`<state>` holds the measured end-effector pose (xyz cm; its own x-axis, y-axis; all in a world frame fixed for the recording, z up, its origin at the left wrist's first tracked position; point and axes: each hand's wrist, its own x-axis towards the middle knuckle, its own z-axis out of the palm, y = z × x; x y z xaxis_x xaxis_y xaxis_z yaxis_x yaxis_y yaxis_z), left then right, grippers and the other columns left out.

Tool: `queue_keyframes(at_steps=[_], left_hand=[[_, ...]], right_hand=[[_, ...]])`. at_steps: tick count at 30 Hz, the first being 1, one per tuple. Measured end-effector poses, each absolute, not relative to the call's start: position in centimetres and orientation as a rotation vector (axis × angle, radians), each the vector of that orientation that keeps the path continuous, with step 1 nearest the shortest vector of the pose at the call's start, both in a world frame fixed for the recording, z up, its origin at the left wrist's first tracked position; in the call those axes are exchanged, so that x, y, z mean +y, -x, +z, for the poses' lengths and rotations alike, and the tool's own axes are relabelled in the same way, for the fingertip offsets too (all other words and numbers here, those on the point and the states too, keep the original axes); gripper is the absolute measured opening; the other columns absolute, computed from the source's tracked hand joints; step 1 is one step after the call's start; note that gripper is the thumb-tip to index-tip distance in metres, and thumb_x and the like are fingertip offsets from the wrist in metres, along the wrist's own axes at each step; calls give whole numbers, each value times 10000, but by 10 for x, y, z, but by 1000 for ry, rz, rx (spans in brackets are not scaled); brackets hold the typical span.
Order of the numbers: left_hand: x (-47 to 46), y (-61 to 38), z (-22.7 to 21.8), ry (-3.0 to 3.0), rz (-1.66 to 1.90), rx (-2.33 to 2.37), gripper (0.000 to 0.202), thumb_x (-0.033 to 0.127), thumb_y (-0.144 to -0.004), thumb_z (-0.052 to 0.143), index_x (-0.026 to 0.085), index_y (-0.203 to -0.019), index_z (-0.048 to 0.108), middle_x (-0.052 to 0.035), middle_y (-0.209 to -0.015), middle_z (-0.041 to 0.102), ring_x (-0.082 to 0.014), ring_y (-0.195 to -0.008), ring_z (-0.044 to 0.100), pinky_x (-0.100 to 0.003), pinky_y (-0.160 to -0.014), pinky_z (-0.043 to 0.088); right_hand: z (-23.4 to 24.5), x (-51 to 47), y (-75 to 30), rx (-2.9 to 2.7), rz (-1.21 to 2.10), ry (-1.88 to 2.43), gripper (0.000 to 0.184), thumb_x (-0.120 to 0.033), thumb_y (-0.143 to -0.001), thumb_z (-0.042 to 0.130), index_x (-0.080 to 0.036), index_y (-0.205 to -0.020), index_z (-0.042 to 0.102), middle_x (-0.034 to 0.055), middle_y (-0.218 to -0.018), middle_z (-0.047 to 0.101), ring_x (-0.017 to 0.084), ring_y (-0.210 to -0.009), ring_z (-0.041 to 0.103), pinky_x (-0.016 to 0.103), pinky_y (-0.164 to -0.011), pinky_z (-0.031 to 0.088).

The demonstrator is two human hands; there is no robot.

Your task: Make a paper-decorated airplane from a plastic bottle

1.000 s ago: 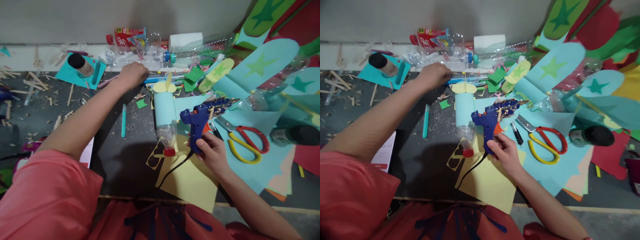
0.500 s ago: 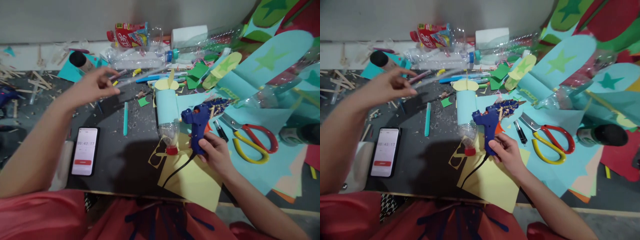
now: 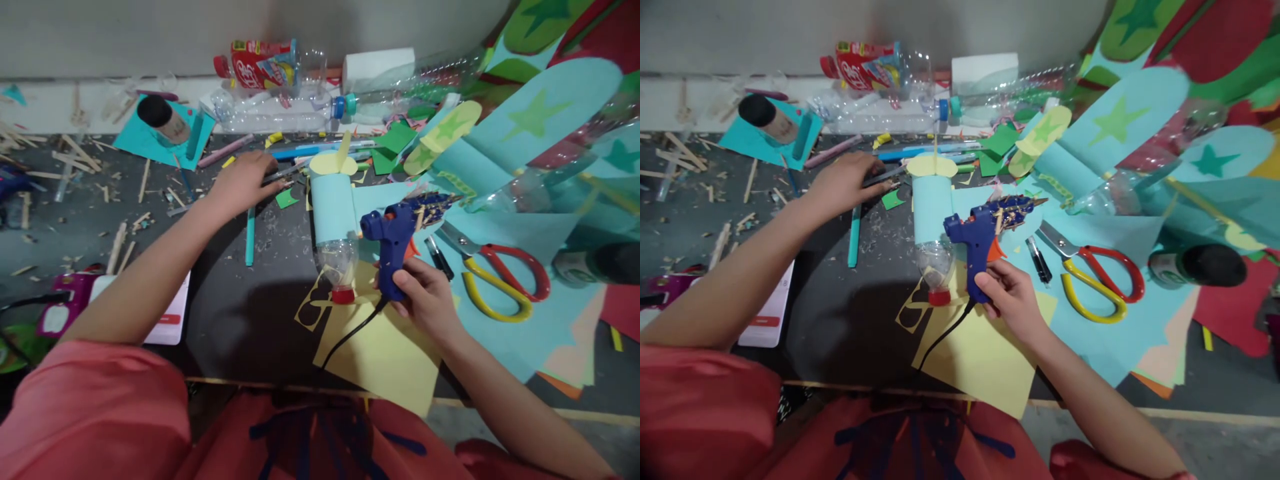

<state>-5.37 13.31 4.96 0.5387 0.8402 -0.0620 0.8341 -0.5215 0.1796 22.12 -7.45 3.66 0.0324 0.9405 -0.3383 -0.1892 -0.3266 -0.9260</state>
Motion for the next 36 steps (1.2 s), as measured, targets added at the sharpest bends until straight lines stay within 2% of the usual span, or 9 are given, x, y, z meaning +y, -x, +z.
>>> queue_keyframes(at_steps=[5, 11, 14, 17, 21, 24, 27, 32, 36], left_hand=[[141, 51, 42, -2500, 64, 1318, 245, 415, -907, 505, 209, -946, 632, -106, -975, 691, -259, -959, 621, -365, -835, 456], [115, 58, 101, -2380, 293, 1476, 443, 490, -1010, 327, 195, -1310, 467, -30, -1075, 672, -170, -940, 562, -336, -919, 418], [100, 54, 118, -2586, 162, 1599, 552, 600, -984, 265, 189, -1016, 633, -73, -965, 657, -232, -932, 561, -376, -877, 413], [90, 51, 113, -2658, -115, 1587, 571, 635, -950, 310, 206, -732, 618, -78, -767, 637, -263, -871, 606, -384, -831, 434], [83, 50, 93, -2618, -243, 1348, 372, 435, -949, 369, 213, -991, 665, -98, -910, 702, -295, -915, 667, -382, -789, 484], [79, 50, 84, -2619, -220, 1170, 423, 291, -943, 323, 219, -1263, 591, -112, -1155, 687, -271, -1038, 664, -370, -848, 507], [75, 47, 81, -2677, -206, 1090, 473, 207, -923, 293, 200, -1310, 564, -125, -1236, 646, -252, -1121, 641, -356, -910, 506], [63, 40, 86, -2792, -80, 1206, 474, 441, -996, 257, 234, -958, 681, -109, -938, 695, -270, -966, 673, -360, -819, 503], [50, 31, 91, -2779, -17, 1266, 590, 637, -968, 283, 246, -698, 633, -58, -705, 669, -237, -797, 672, -324, -697, 451]], right_hand=[[36, -74, -221, -856, 1490, 1340, 474, -616, -693, 783, -168, -661, 630, -60, -452, 475, 38, -296, 381, 177, -316, 241], [33, -75, -221, -854, 1491, 1355, 472, -628, -708, 764, -177, -701, 624, -73, -480, 465, 33, -307, 357, 189, -320, 268], [31, -76, -222, -861, 1506, 1347, 464, -623, -720, 758, -174, -726, 639, -74, -498, 469, 26, -312, 367, 185, -333, 260], [33, -75, -222, -864, 1513, 1343, 471, -628, -718, 759, -172, -736, 645, -77, -496, 466, 20, -309, 369, 178, -336, 254], [37, -74, -219, -844, 1527, 1345, 502, -643, -698, 766, -177, -667, 583, -87, -480, 423, 25, -305, 366, 183, -333, 264], [37, -75, -218, -853, 1537, 1350, 505, -647, -695, 766, -182, -661, 571, -90, -482, 411, 32, -308, 371, 190, -329, 271], [34, -75, -219, -857, 1528, 1363, 504, -652, -692, 765, -183, -680, 582, -89, -492, 421, 30, -309, 363, 190, -324, 272], [34, -74, -217, -844, 1537, 1370, 522, -671, -665, 771, -181, -697, 594, -90, -490, 440, 29, -296, 359, 189, -318, 258], [37, -74, -215, -835, 1558, 1366, 532, -671, -656, 777, -183, -670, 567, -89, -480, 441, 28, -290, 359, 184, -311, 229]])
